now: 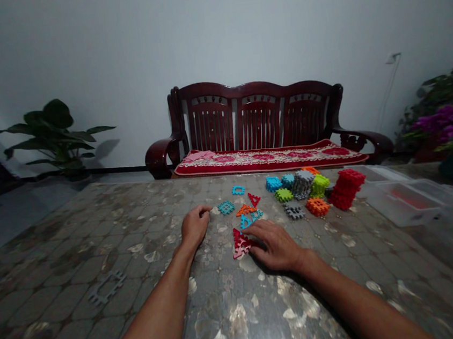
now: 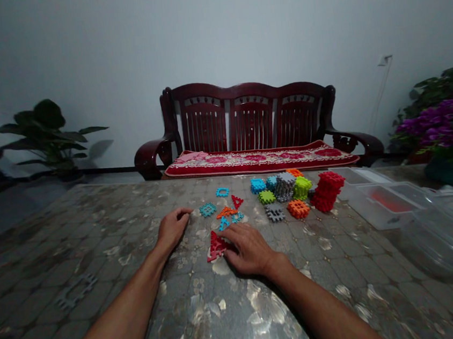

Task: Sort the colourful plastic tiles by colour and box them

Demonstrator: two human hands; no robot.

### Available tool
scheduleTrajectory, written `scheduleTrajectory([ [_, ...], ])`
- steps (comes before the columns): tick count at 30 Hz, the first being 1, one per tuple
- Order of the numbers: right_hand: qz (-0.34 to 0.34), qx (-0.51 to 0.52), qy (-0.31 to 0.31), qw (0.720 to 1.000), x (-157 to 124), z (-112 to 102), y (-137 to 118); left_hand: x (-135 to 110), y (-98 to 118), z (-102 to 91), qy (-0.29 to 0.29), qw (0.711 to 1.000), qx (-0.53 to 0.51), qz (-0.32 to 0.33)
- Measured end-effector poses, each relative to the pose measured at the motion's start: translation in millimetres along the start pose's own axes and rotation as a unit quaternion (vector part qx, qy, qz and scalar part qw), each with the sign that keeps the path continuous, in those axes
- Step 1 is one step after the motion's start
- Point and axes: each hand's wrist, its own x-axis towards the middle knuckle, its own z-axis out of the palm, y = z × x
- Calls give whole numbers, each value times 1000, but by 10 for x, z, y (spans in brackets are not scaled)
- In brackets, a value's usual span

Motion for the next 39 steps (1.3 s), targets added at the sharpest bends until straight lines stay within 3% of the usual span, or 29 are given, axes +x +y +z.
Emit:
scheduleTrajectory([
  [8, -45, 56, -68, 995, 24, -16, -137, -12, 5, -12, 1, 1000, 1, -4],
  [10, -36, 74, -61, 995, 21, -20, -158, -6, -10, -5, 3, 1000, -1, -3],
  [16, 126, 40, 11, 991, -12, -41, -108, -6, -14, 3, -1, 1000, -6, -2],
  [21, 196, -47, -13, 979, 4, -72, -106, -15, 17, -9, 0, 1000, -7, -2],
  [26, 193, -42, -45, 979, 40, -47, -147, -13, 20, -11, -1, 1000, -6, -9],
  [31, 178, 23, -29, 983, 17, -36, -120, -16, 24, -17, -4, 1000, -3, -8],
  [39, 176, 9, -17, 984, 6, -25, -126, -11, 30, -24, -4, 1000, -1, -9],
])
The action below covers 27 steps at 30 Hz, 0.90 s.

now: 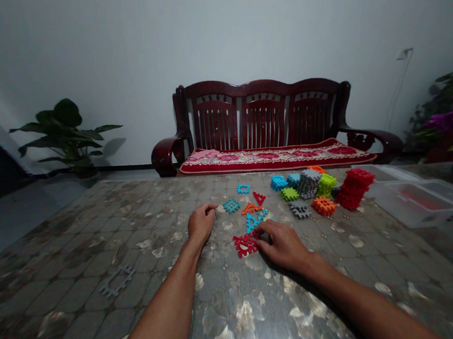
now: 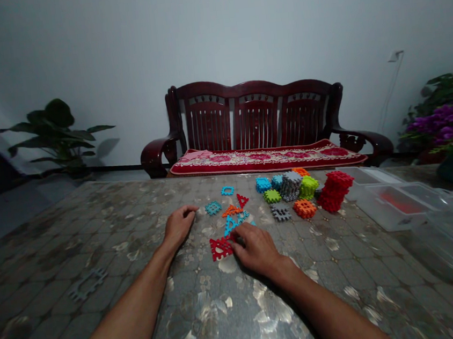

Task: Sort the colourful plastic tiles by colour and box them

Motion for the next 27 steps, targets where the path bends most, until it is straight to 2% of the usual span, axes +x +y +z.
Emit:
scheduleTrajectory([
  [7, -22, 12, 13, 1000, 18, 83, -76, -6, 2, 1, -3, 1000, 0, 2],
  [12, -24, -39, 30, 999, 3, 125, -150, -11, 16, -7, -2, 1000, 5, -1],
  [27, 8, -123, -44, 991, 50, -52, -350, 3, -12, 8, -1, 1000, 4, 7],
])
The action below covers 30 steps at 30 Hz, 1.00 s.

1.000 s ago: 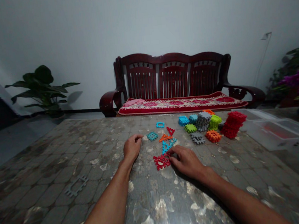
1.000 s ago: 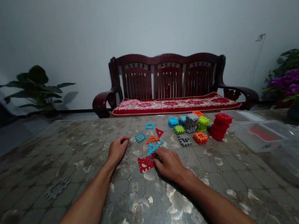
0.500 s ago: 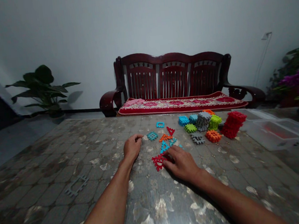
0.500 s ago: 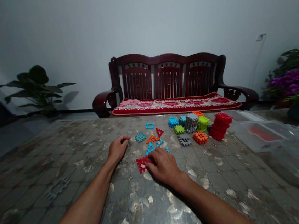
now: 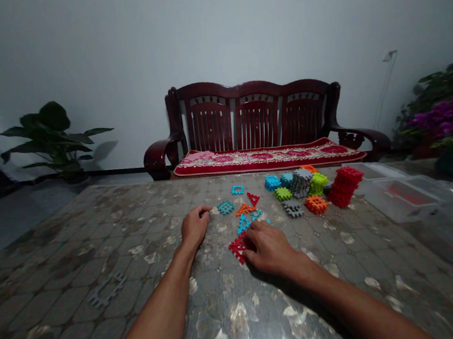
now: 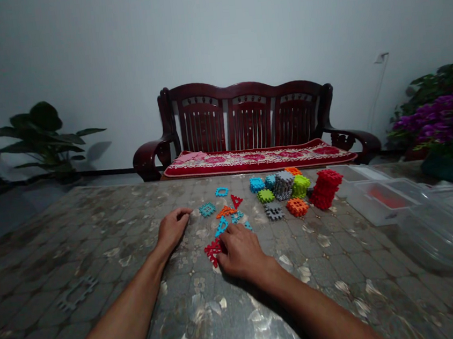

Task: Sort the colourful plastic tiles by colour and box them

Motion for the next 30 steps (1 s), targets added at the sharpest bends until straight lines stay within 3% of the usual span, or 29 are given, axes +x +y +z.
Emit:
scheduleTrajectory([
  [11, 22, -87, -70, 993, 188, -164, -141, 25, -28, -11, -5, 1000, 9, -10],
  [17, -56, -174, -159, 970, 311, -275, -358, 38, -44, -15, -4, 1000, 21, -2],
  [22, -103, -191, -173, 961, 365, -245, -335, 41, -34, -29, -8, 1000, 21, 0],
  [26, -60, -159, -129, 977, 277, -339, -155, 53, -53, -26, -12, 1000, 19, 3],
  [30, 60, -132, -82, 986, 46, -666, 255, 54, -61, -23, -9, 1000, 18, 5],
])
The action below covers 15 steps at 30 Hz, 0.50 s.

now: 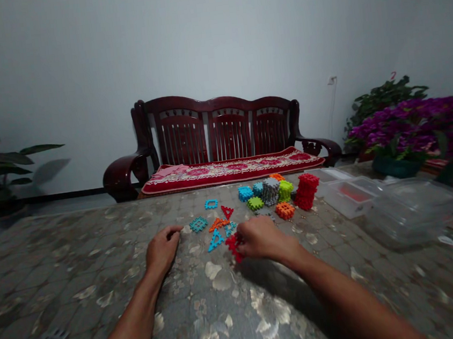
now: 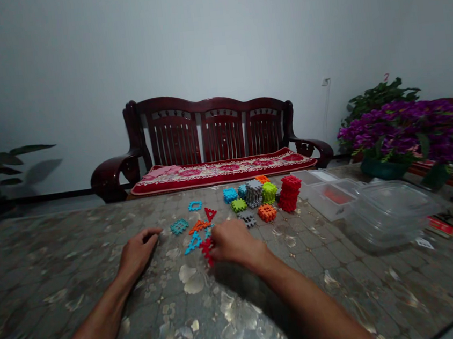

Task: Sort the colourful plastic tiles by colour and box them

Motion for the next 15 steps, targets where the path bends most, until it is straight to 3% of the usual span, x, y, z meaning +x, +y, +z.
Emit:
scheduleTrajectory([
  [3, 123, 28, -5, 992, -193, -67, 582, -7, 14, -5, 1, 1000, 0, -3],
  [8, 308, 18, -19, 951, -463, 26, 1531, -4, 23, -9, -6, 1000, 8, -11],
  [11, 369, 13, -26, 929, -536, 137, 1889, 4, 14, -7, -9, 1000, 14, -11],
  [15, 422, 3, -34, 906, -518, 270, 2117, 6, 14, -11, -8, 1000, 14, -10],
])
